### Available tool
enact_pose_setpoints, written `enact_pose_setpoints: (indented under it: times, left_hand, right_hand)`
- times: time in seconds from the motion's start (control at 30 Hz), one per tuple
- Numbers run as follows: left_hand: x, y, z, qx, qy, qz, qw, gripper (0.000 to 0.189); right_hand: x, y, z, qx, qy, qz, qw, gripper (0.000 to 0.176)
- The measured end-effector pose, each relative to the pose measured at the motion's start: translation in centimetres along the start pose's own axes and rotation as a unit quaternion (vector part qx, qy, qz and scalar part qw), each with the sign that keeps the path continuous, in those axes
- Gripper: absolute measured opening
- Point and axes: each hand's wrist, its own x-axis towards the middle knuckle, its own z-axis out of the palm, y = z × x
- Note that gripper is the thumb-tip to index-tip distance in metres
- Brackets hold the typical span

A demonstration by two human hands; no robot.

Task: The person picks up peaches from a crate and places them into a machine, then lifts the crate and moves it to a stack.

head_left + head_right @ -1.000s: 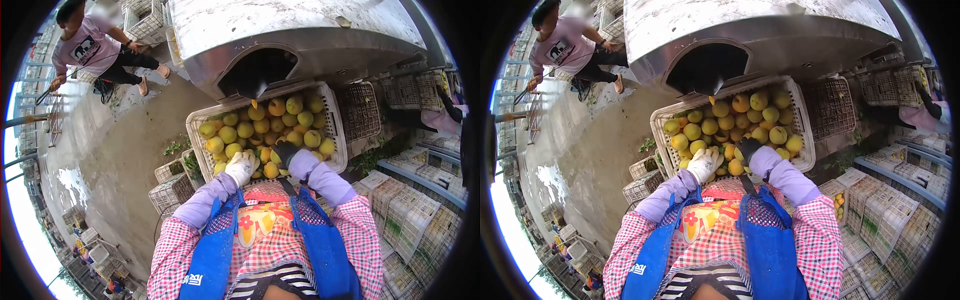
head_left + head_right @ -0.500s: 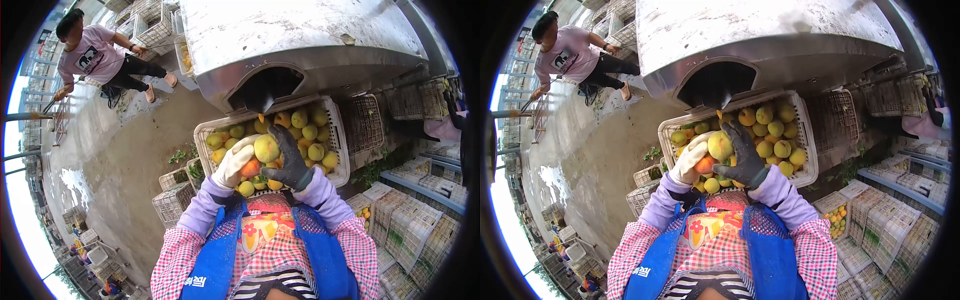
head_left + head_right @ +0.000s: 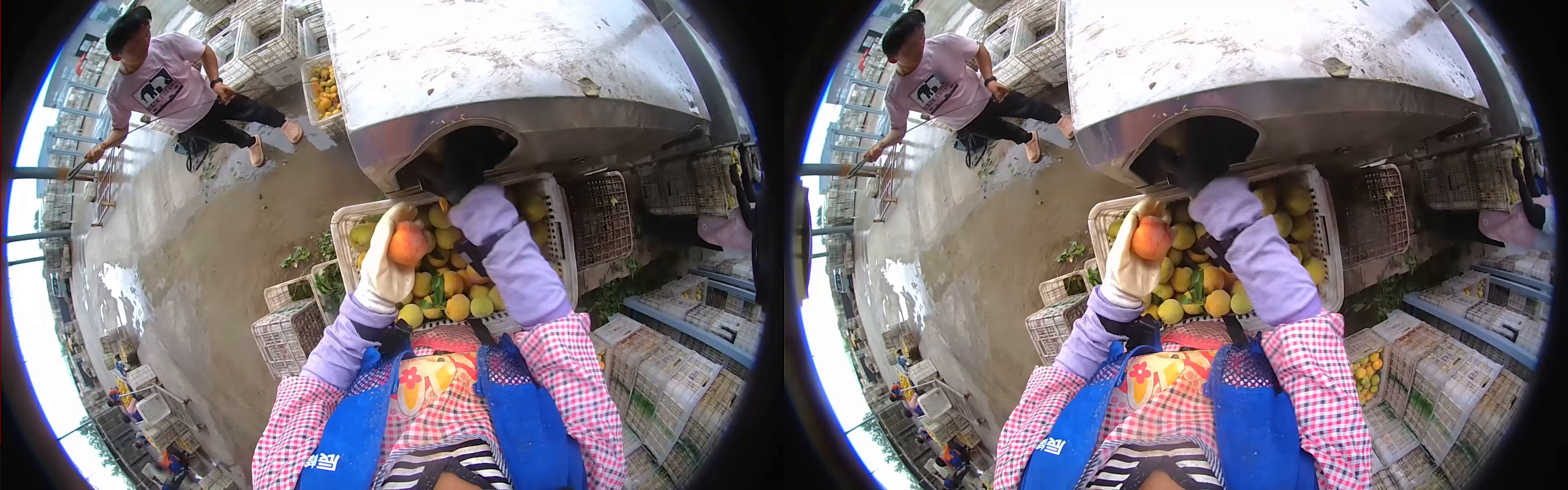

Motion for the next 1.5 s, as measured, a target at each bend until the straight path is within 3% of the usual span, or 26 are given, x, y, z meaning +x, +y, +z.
enact_pose_setpoints:
  times: [0.03, 0.07, 0.13, 0.17, 0.3, 0.33, 0.37, 0.4, 0.43, 0.57, 0.6, 0.7, 0.73, 0.8, 0.83, 0.9, 0.93, 1.0, 1.03, 1.07, 1.13, 1.17, 1.2, 1.33, 1.47, 1.5]
  left_hand:
    - [0.0, -0.2, -0.4, 0.126, -0.026, 0.061, 0.990, 0.043]
    - [0.4, -0.6, -0.7, -0.025, -0.014, 0.004, 1.000, 0.045]
    - [0.6, -0.7, -0.6, -0.036, -0.016, 0.001, 0.999, 0.052]
    - [0.4, -0.4, -0.1, 0.104, -0.030, 0.054, 0.993, 0.055]
    - [-0.5, 2.6, 3.4, 0.425, -0.049, 0.198, 0.882, 0.058]
    - [-0.8, 3.7, 4.3, 0.463, -0.038, 0.220, 0.858, 0.044]
    - [-0.7, 3.4, 4.2, 0.254, -0.016, 0.133, 0.958, 0.041]
    - [-0.4, 2.6, 4.0, 0.030, 0.007, 0.038, 0.999, 0.038]
    - [-0.1, 1.8, 3.6, -0.199, 0.030, -0.057, 0.978, 0.035]
    - [0.4, 0.5, 2.4, -0.073, 0.017, -0.025, 0.997, 0.030]
    - [0.5, 1.6, 3.4, -0.117, 0.021, -0.084, 0.989, 0.033]
    - [0.2, 1.9, 3.8, -0.094, 0.064, -0.038, 0.993, 0.036]
    - [0.7, 1.4, 3.0, -0.160, 0.036, -0.026, 0.986, 0.038]
    - [0.4, 1.1, 2.1, -0.050, 0.140, -0.010, 0.989, 0.039]
    - [0.6, 0.6, 1.4, -0.003, 0.171, -0.019, 0.985, 0.039]
    - [1.5, -3.4, -2.6, 0.290, 0.140, 0.063, 0.945, 0.037]
    - [1.8, -2.8, -0.8, 0.308, 0.169, 0.045, 0.935, 0.036]
    - [2.1, -6.4, -3.2, 0.474, 0.090, 0.119, 0.868, 0.041]
    - [2.6, -7.3, -3.7, 0.538, 0.044, 0.144, 0.829, 0.041]
    - [2.4, -7.3, -2.9, 0.565, 0.013, 0.113, 0.817, 0.051]
    - [3.1, -9.4, -2.6, 0.624, -0.025, 0.101, 0.775, 0.057]
    - [3.9, -10.9, -2.5, 0.652, -0.045, 0.097, 0.751, 0.060]
    - [5.0, -13.2, -2.7, 0.636, -0.014, 0.067, 0.768, 0.073]
    - [8.1, -16.5, 0.1, 0.746, 0.115, 0.002, 0.656, 0.074]
    - [9.1, -16.0, -0.7, 0.746, 0.109, -0.060, 0.654, 0.079]
    - [8.6, -14.4, -0.8, 0.694, 0.075, -0.072, 0.713, 0.080]
  right_hand:
    - [0.0, -0.3, -1.6, 0.030, -0.045, 0.010, 0.998, 0.080]
    - [-0.9, -1.2, -1.2, -0.007, 0.013, -0.051, 0.999, 0.084]
    - [-4.8, -3.2, 0.9, -0.082, 0.131, -0.159, 0.975, 0.090]
    - [-7.8, -4.2, 2.7, -0.118, 0.190, -0.207, 0.953, 0.093]
    - [-12.4, -1.3, 7.2, 0.013, 0.158, -0.116, 0.980, 0.093]
    - [-12.2, -2.9, 5.4, -0.113, 0.166, -0.125, 0.972, 0.092]
    - [-12.3, -2.9, 5.1, -0.068, 0.159, -0.112, 0.979, 0.089]
    - [-12.6, -2.9, 5.0, -0.024, 0.152, -0.098, 0.983, 0.087]
    - [-12.7, -3.0, 4.9, 0.019, 0.144, -0.086, 0.986, 0.084]
    - [-12.7, -3.5, 5.4, 0.018, 0.188, -0.083, 0.978, 0.081]
    - [-12.1, -3.5, 5.7, 0.004, 0.195, -0.081, 0.977, 0.080]
    - [-9.1, -2.7, 5.6, -0.113, 0.288, -0.126, 0.943, 0.079]
    - [-7.6, -2.1, 5.5, -0.162, 0.328, -0.151, 0.919, 0.078]
    - [-4.2, 1.0, 6.5, -0.273, 0.329, -0.118, 0.896, 0.081]
    - [-2.3, 1.0, 5.8, -0.209, 0.271, -0.056, 0.938, 0.077]
    - [0.6, -0.4, 3.9, -0.072, 0.144, 0.068, 0.985, 0.070]
    - [0.5, -1.4, 2.9, -0.079, 0.191, -0.009, 0.978, 0.064]
    - [-1.3, -2.1, 0.9, -0.099, 0.277, -0.152, 0.944, 0.051]
    - [-3.2, -0.7, 0.1, -0.100, 0.235, -0.122, 0.959, 0.049]
    - [-5.8, 1.6, -0.7, -0.101, 0.191, -0.094, 0.972, 0.046]
    - [-10.8, 7.7, -1.0, -0.131, 0.128, 0.072, 0.981, 0.050]
    - [-12.1, 10.8, -0.6, -0.162, 0.134, 0.087, 0.974, 0.051]
    - [-13.2, 13.7, 0.1, -0.191, 0.140, 0.101, 0.966, 0.052]
    - [-11.5, 14.8, 2.5, -0.286, 0.096, 0.197, 0.933, 0.071]
    - [-10.2, 17.9, 3.2, -0.171, 0.121, 0.184, 0.960, 0.083]
    - [-10.7, 16.3, 2.4, -0.117, 0.122, 0.183, 0.968, 0.084]
